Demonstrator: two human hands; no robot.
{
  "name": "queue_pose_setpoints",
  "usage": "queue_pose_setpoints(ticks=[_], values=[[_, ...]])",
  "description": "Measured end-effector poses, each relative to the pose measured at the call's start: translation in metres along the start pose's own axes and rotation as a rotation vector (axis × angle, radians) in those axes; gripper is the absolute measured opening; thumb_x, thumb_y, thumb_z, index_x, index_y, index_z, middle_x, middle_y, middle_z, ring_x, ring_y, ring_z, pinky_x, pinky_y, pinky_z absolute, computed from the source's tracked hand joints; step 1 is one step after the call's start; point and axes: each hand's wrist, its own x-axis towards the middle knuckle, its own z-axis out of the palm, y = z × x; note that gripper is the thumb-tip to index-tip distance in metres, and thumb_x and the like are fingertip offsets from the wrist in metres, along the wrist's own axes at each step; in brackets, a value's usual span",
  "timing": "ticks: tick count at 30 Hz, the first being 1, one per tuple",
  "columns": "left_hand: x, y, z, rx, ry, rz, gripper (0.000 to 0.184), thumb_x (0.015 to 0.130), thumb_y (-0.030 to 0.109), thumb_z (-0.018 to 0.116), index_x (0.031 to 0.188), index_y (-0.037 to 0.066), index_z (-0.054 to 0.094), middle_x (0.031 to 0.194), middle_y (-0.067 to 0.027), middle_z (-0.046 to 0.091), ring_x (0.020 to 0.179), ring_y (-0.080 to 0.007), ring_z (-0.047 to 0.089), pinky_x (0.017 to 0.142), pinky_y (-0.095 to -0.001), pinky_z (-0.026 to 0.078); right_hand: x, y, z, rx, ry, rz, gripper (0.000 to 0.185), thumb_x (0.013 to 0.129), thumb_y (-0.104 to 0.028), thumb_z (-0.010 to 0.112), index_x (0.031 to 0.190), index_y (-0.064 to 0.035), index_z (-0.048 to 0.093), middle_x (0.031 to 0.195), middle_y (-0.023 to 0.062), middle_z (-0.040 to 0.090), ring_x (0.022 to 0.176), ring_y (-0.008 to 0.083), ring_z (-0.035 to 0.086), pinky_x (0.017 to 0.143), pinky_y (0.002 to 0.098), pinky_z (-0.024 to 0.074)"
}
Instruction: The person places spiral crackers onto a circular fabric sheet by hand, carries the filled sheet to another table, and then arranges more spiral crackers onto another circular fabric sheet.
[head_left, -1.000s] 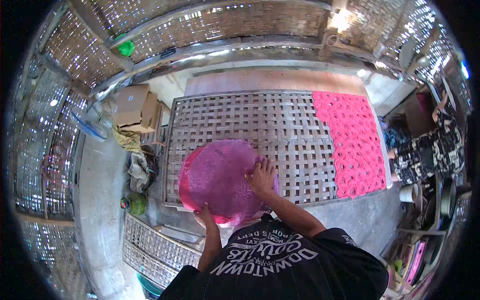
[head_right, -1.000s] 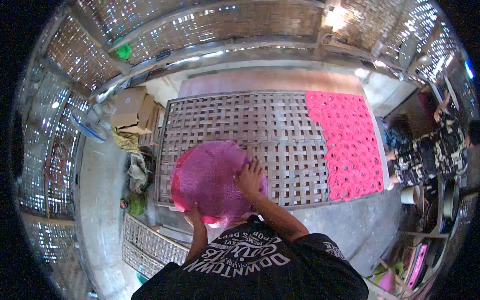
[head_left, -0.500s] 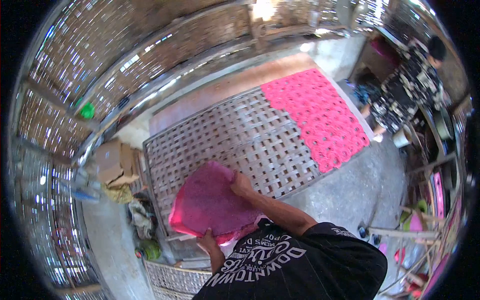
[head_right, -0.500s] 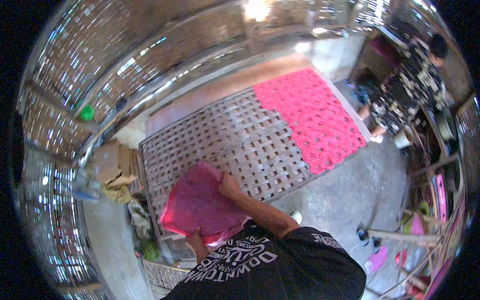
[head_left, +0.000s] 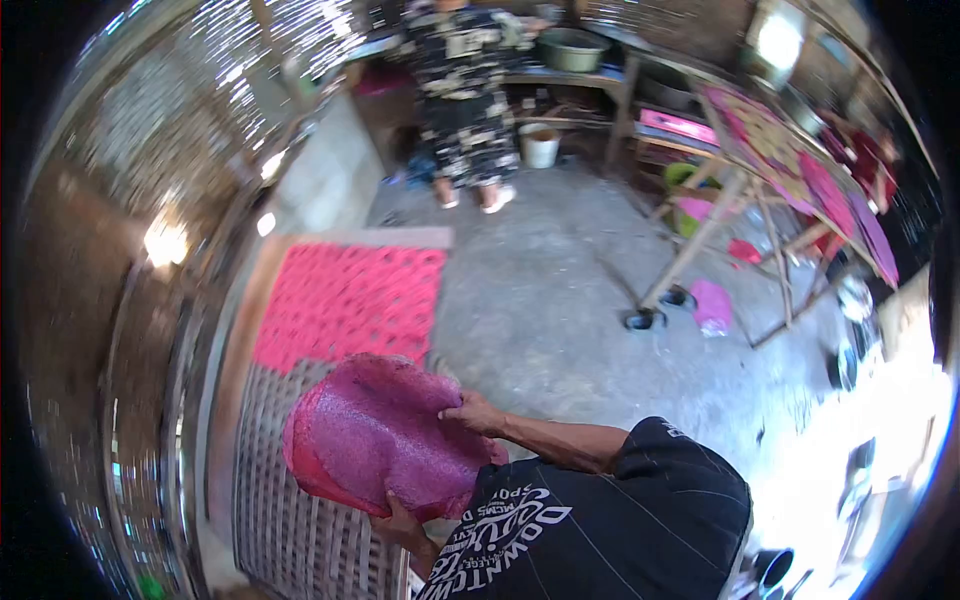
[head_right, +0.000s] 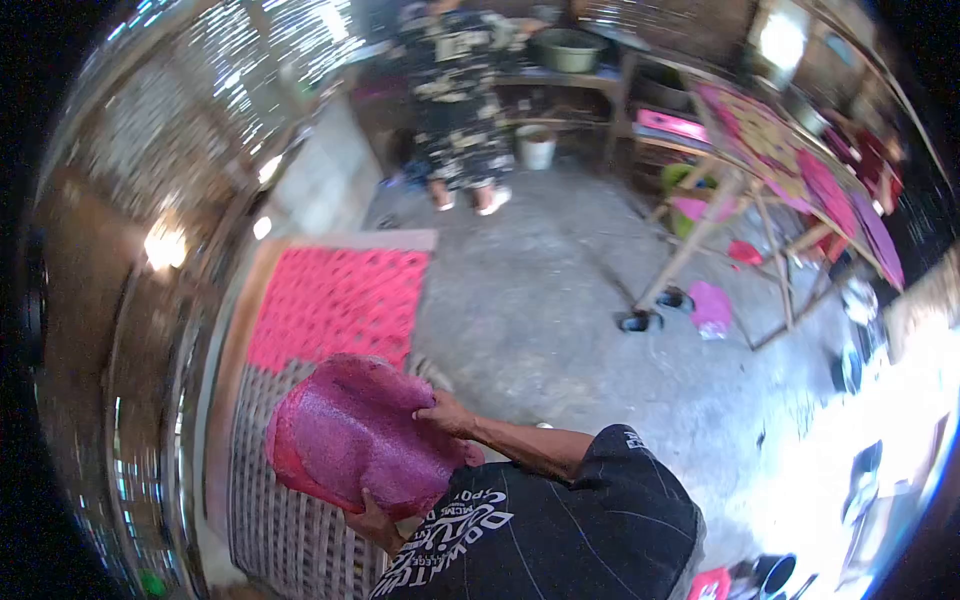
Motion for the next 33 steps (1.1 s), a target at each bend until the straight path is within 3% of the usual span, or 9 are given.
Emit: queue_pose_setpoints(ticks=[3,6,9,10,13,16,22,27,33], values=[[-0.019,0.039,0.054,0.058,-0.108,0.21,0.041,0.084,0.01,0.069,0.117,-0.012,0.059,0.113,-0.0288,0.064,0.098,-0.0372,0.064,0.087,-0.0429,0.049,-0.036,-0.017,-0.073,-0.033,0.15,-0.19,0.042,0.088,-0.007,0.063,0.128,-0.0009,0.056,0.118,0.0075,0.063,0.098,0.0171,0.061,0.085,0.0331,0.051],[-0.027,0.043,0.117,-0.051,-0.337,0.285,0.044,0.086,0.007,0.067,0.124,-0.01,0.055,0.116,-0.024,0.064,0.103,-0.0349,0.062,0.093,-0.0418,0.046,-0.097,-0.065,-0.123,-0.182,0.345,-0.178,0.036,0.09,-0.011,0.061,0.125,-0.0014,0.057,0.112,0.0074,0.064,0.097,0.0173,0.061,0.085,0.0336,0.0507],[-0.05,0.08,0.168,-0.198,-0.589,0.451,0.04,0.086,0.007,0.067,0.121,-0.008,0.056,0.115,-0.0225,0.064,0.101,-0.0316,0.062,0.092,-0.0389,0.046,-0.13,-0.058,-0.185,-0.185,0.482,0.077,0.034,0.092,-0.016,0.059,0.121,-0.001,0.058,0.103,0.0065,0.066,0.094,0.018,0.062,0.082,0.034,0.0505],[-0.06,0.093,0.185,-0.236,-0.629,0.48,0.038,0.086,0.007,0.067,0.119,-0.008,0.057,0.112,-0.0218,0.065,0.099,-0.0307,0.063,0.091,-0.0382,0.046,-0.151,-0.062,-0.195,-0.345,0.601,-0.159,0.036,0.091,-0.02,0.059,0.121,-0.0002,0.058,0.094,0.0074,0.067,0.086,0.0186,0.064,0.077,0.0351,0.0509],[-0.092,0.131,0.226,-0.273,-0.73,0.546,0.03,0.085,0.006,0.067,0.111,-0.009,0.061,0.102,-0.0199,0.068,0.091,-0.0293,0.064,0.085,-0.0376,0.048,-0.2,-0.109,-0.201,-0.297,0.888,0.144,0.035,0.09,-0.02,0.059,0.119,0.0,0.059,0.09,0.0098,0.068,0.084,0.0187,0.064,0.077,0.0352,0.0506],[-0.122,0.166,0.251,-0.19,-0.818,0.583,0.023,0.084,0.005,0.066,0.103,-0.01,0.064,0.09,-0.0187,0.07,0.081,-0.0296,0.066,0.076,-0.0385,0.05,-0.208,-0.059,-0.243,-0.35,1.062,-0.204,0.032,0.089,-0.019,0.06,0.116,-0.001,0.061,0.09,0.0114,0.068,0.086,0.0164,0.064,0.077,0.0347,0.0504],[-0.152,0.193,0.336,-0.244,-1.144,0.748,0.022,0.086,0.005,0.066,0.102,-0.008,0.064,0.09,-0.019,0.07,0.079,-0.0267,0.066,0.074,-0.0374,0.05,-0.228,-0.056,-0.273,-0.16,1.399,-0.448,0.026,0.089,-0.013,0.059,0.113,-0.0018,0.062,0.092,0.0033,0.068,0.084,0.0135,0.062,0.075,0.0333,0.0502],[-0.204,0.249,0.388,-0.236,-1.354,0.796,0.018,0.086,0.005,0.066,0.098,-0.008,0.065,0.089,-0.0177,0.071,0.079,-0.025,0.067,0.074,-0.0365,0.05,-0.247,-0.071,-0.302,0.076,1.586,-0.438,0.025,0.09,-0.009,0.057,0.114,-0.0034,0.062,0.092,-0.0016,0.065,0.081,0.0113,0.061,0.071,0.0301,0.0492],[-0.265,0.308,0.447,-0.303,-1.688,0.92,0.017,0.087,0.006,0.064,0.099,-0.006,0.065,0.075,-0.012,0.066,0.068,-0.0133,0.057,0.065,-0.032,0.046,-0.269,-0.089,-0.339,0.197,1.859,-0.529,0.026,0.088,-0.008,0.057,0.113,-0.0025,0.063,0.092,-0.0005,0.064,0.082,0.01,0.059,0.072,0.0283,0.0479]])
